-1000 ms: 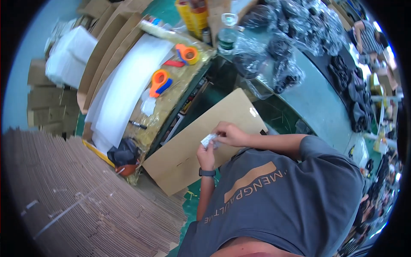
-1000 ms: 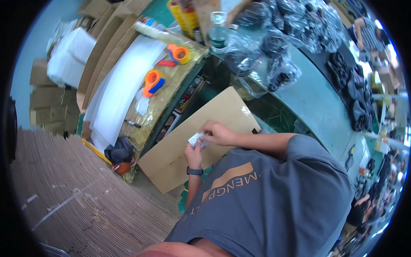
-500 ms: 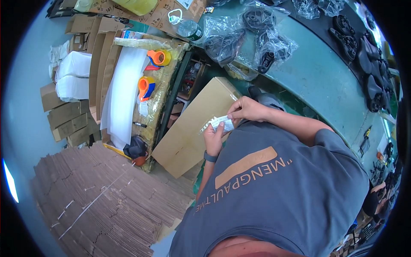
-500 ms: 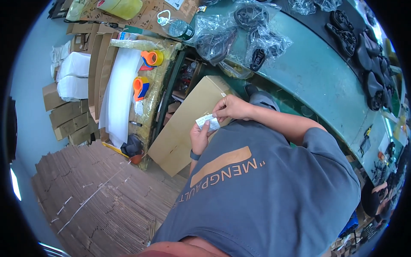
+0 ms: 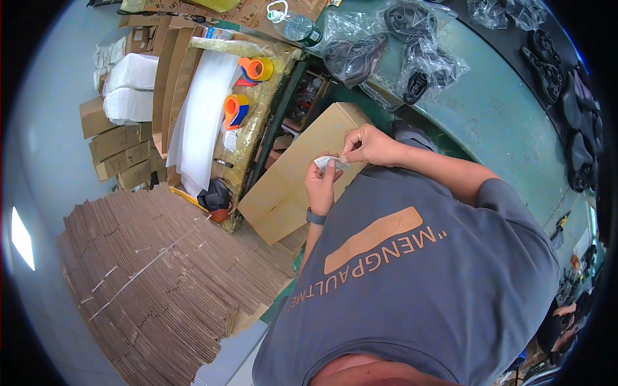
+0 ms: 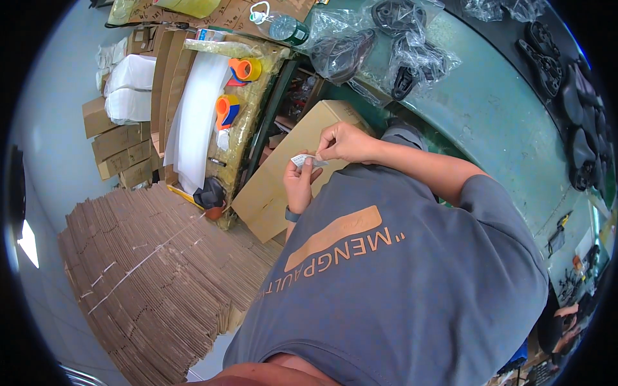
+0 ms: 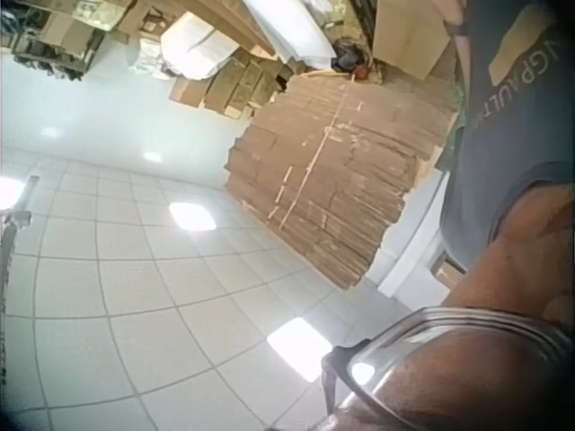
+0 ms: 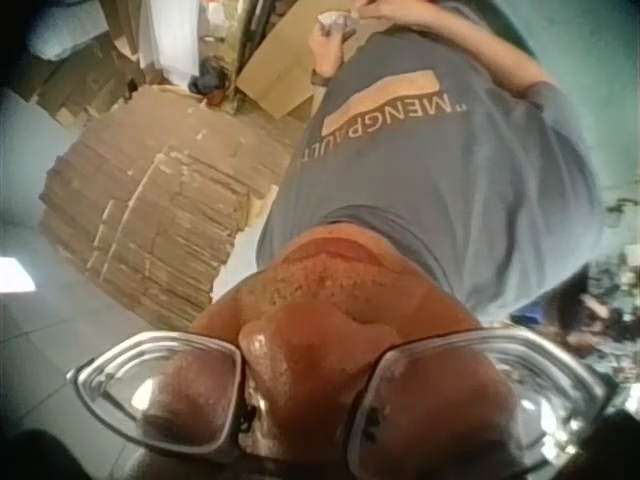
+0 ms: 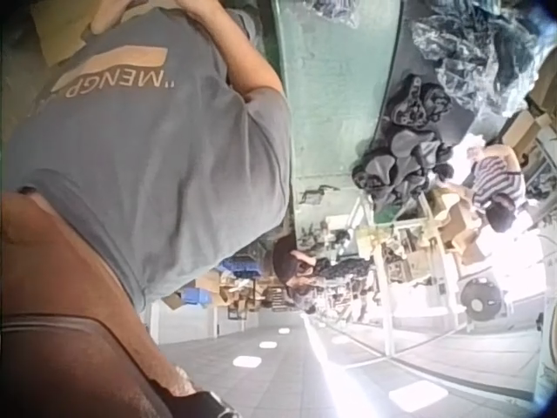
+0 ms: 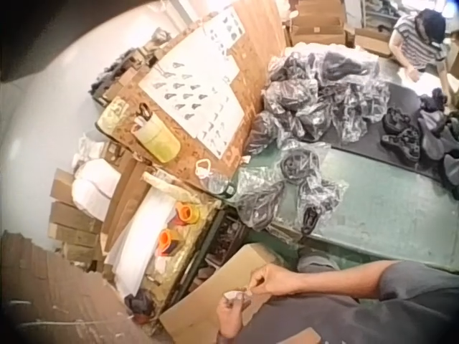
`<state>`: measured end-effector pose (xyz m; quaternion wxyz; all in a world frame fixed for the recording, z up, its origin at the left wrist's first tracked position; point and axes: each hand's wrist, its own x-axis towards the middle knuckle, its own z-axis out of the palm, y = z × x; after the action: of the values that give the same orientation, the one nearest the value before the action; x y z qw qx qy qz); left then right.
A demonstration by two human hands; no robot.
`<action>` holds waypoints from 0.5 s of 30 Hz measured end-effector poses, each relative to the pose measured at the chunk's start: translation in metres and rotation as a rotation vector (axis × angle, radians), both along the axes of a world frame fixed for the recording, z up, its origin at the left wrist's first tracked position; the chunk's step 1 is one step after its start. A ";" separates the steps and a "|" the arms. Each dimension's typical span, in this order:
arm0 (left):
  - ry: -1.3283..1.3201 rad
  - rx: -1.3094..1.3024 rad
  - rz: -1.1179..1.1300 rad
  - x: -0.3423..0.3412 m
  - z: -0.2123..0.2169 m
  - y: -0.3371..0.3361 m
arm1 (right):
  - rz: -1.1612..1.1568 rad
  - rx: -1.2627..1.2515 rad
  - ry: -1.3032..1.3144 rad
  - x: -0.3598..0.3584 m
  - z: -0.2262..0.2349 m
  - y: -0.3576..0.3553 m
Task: The recorder picks up bicycle seats, wraps them in plastic if needed, places them in a cardboard box, seals the box with tape, and applies labels.
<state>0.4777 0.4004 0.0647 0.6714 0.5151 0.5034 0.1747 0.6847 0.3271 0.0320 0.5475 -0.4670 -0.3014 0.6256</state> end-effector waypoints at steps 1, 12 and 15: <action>0.002 0.007 0.006 -0.002 -0.001 0.001 | -0.037 0.108 -0.078 -0.002 0.004 0.004; -0.186 -0.138 0.073 -0.025 -0.002 0.005 | -0.085 0.128 -0.241 -0.020 0.032 0.009; -0.284 -0.130 0.027 -0.021 -0.002 0.003 | -0.075 0.108 -0.230 -0.022 0.031 0.003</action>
<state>0.4569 0.4035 0.0624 0.7654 0.4338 0.4204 0.2218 0.6627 0.3304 0.0626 0.5567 -0.5162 -0.3779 0.5298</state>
